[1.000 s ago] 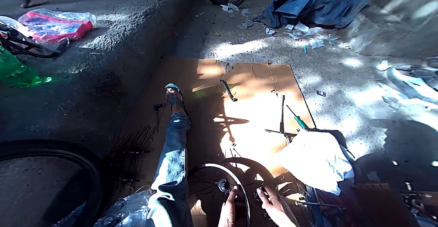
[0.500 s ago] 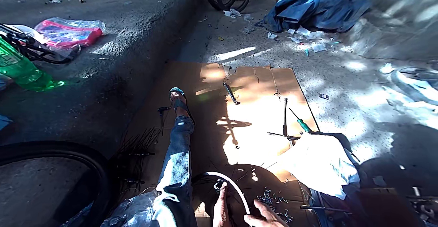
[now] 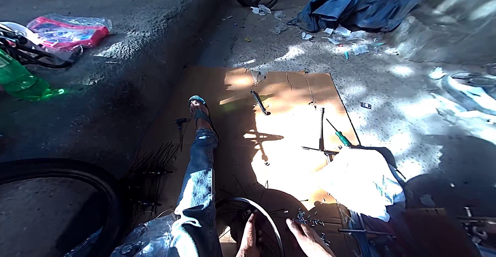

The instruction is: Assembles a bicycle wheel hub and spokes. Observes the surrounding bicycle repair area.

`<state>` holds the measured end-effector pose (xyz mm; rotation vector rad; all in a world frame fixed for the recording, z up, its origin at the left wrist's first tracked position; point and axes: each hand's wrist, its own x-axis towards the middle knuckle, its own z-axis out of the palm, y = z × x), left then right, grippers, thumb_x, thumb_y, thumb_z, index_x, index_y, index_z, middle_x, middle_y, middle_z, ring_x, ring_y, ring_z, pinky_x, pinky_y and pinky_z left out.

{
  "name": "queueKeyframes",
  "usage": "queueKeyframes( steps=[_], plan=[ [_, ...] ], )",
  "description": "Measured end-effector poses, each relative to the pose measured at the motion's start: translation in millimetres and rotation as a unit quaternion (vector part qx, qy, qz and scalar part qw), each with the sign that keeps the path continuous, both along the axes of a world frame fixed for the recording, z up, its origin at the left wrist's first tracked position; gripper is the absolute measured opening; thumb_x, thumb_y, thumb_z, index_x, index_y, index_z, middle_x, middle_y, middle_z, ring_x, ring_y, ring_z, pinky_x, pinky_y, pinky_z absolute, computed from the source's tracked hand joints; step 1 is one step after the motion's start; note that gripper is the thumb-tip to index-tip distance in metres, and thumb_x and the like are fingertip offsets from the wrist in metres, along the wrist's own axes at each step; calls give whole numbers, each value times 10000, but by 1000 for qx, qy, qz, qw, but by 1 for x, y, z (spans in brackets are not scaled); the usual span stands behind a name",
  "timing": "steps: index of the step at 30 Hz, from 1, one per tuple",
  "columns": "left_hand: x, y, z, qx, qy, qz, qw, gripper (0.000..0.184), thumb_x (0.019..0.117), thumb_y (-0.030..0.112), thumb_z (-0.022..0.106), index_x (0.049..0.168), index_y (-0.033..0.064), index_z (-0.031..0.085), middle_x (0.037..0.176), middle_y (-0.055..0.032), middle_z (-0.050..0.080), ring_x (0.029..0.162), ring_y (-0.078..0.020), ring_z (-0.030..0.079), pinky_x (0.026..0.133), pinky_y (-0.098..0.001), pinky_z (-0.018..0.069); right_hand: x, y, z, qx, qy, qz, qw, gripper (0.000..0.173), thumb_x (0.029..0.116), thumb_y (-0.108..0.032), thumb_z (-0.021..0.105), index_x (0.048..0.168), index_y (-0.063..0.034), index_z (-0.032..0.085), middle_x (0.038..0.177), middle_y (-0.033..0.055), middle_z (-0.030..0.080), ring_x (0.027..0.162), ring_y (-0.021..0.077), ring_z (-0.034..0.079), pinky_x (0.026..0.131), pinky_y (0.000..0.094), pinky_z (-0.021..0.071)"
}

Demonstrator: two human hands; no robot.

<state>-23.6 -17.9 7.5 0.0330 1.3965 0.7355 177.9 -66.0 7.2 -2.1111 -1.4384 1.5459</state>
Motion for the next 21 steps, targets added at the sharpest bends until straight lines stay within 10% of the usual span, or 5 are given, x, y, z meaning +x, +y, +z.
queueKeyframes(
  steps=[3,6,13,18,21],
  plan=[
    [0,-1,-4,1,2,4,1000,234,1088,320,485,1023,121,590,609,23,439,405,-43,328,374,-183,299,3,25,-20,32,-4,-74,997,590,1082,-546,312,1134,-90,682,896,91,682,812,232,674,791,450,555],
    [0,-1,-5,1,-4,4,1000,238,1088,310,485,996,116,587,604,26,444,406,-35,329,377,-173,298,1,42,-17,-7,165,-137,977,553,1098,-504,347,862,-87,623,600,-4,495,465,117,450,458,277,410],
    [1,-3,-4,-6,-10,-8,1000,274,1092,318,474,1028,95,620,621,26,463,408,-22,316,378,-157,284,15,37,-14,33,297,-128,946,260,932,-109,545,1186,-88,595,1110,79,637,924,204,645,757,381,564],
    [2,-2,-3,-22,3,4,1000,231,1084,293,508,977,104,587,554,44,391,388,-17,316,371,-152,300,8,39,-20,-29,257,-170,951,392,1101,-393,427,1057,-52,616,723,17,581,551,126,552,539,296,516],
    [1,-1,-5,-17,3,5,1000,225,1081,288,515,1007,92,600,568,35,408,390,-27,323,371,-158,305,12,36,-21,14,325,-139,935,171,1053,-186,514,1086,-40,596,855,46,633,696,150,631,666,328,576]
  ],
)
